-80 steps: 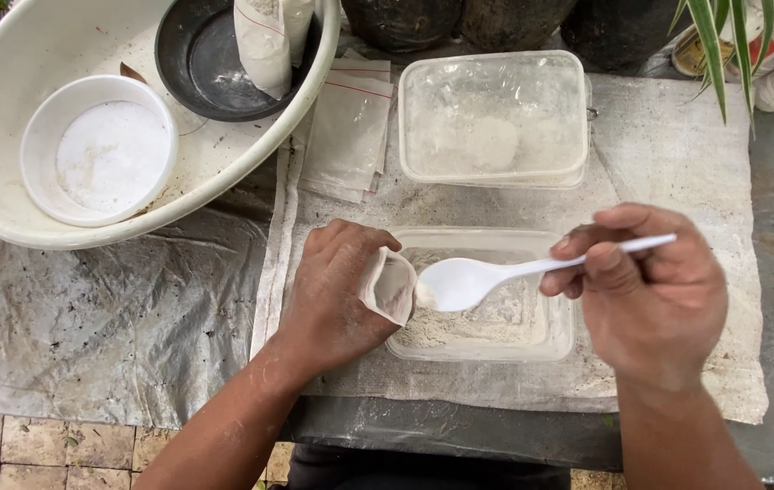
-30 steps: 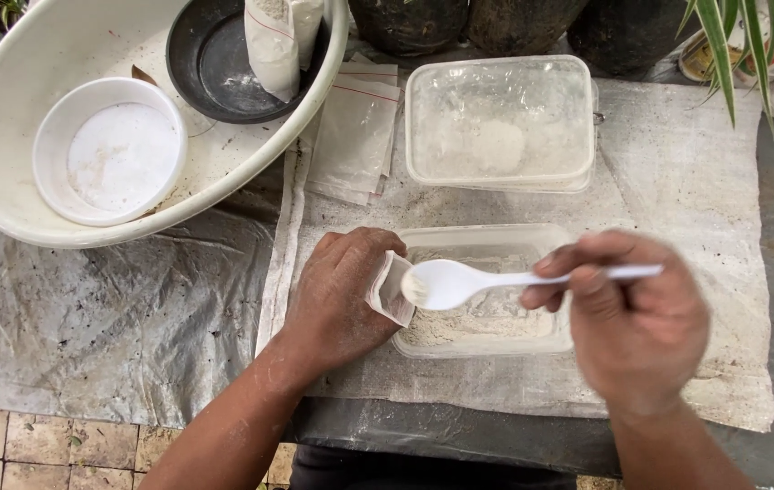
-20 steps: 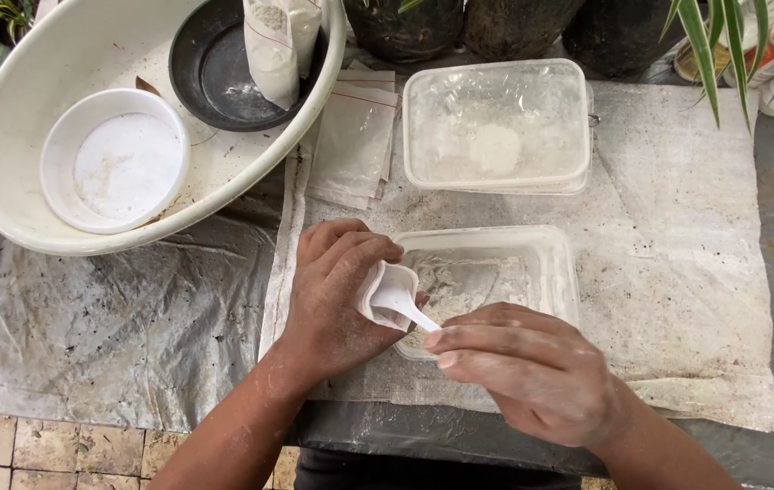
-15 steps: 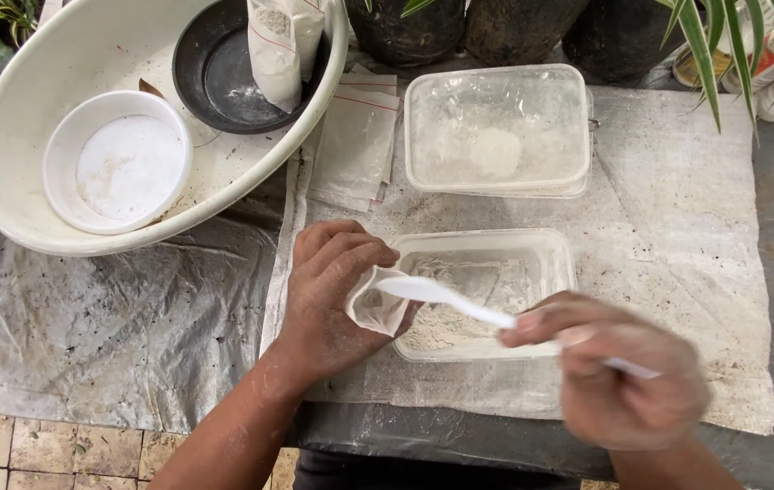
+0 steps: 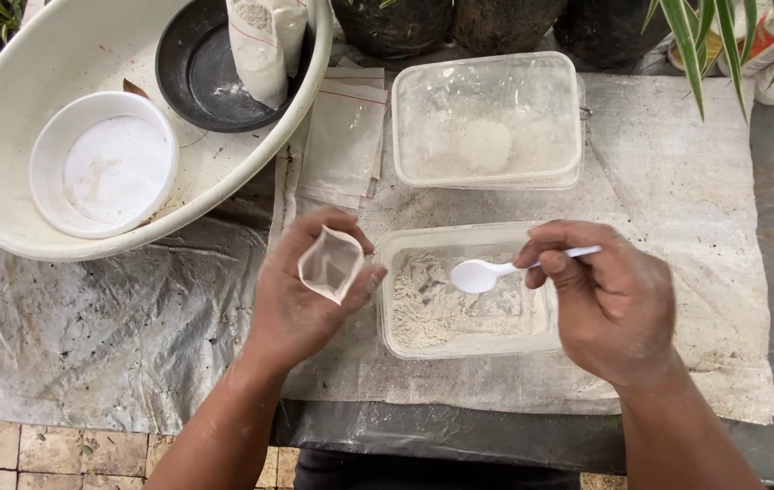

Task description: Filling small plastic packets with white agricultural powder using a plastic spoon in a processing area.

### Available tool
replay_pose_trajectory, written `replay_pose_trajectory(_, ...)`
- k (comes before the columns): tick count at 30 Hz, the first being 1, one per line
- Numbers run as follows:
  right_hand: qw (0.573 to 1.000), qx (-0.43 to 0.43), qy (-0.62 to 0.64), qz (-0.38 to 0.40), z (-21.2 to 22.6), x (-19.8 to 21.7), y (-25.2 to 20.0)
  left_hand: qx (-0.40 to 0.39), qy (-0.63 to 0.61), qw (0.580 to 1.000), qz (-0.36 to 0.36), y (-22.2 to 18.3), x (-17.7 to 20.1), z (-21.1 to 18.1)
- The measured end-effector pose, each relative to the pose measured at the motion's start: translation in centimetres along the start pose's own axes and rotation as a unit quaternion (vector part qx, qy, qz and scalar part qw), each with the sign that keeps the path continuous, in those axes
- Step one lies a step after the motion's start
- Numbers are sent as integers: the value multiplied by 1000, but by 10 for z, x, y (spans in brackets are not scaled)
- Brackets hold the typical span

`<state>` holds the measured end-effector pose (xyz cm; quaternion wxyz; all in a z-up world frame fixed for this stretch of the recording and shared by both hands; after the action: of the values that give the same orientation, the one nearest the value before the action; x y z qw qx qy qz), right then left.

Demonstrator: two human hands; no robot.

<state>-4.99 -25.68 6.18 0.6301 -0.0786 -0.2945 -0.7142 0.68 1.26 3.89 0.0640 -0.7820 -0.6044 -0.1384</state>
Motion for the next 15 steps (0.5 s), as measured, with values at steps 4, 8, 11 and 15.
replay_pose_trajectory(4,998,-16,37,38,-7,-5,-5,-48,101,993,38,1,-11,16)
replay_pose_trajectory(8,999,-1,31,36,-2,-2,-1,-100,147,982,57,2,-18,21)
replay_pose_trajectory(11,999,13,3,39,0,-2,-1,-123,118,984,48,3,-20,18)
replay_pose_trajectory(15,994,103,-43,-9,3,-4,4,-84,107,989,50,3,-20,20)
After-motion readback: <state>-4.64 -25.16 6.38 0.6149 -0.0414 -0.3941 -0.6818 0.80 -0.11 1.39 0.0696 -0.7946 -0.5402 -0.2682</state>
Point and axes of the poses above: each hand's wrist, its own y-axis towards the middle knuckle, its own x-axis out of the back of the hand, z = x × y, the point moved 1 cm from there along y, towards the middle knuckle, and after that the axes turned 2 degrees about -x, right-handed, at the moved point
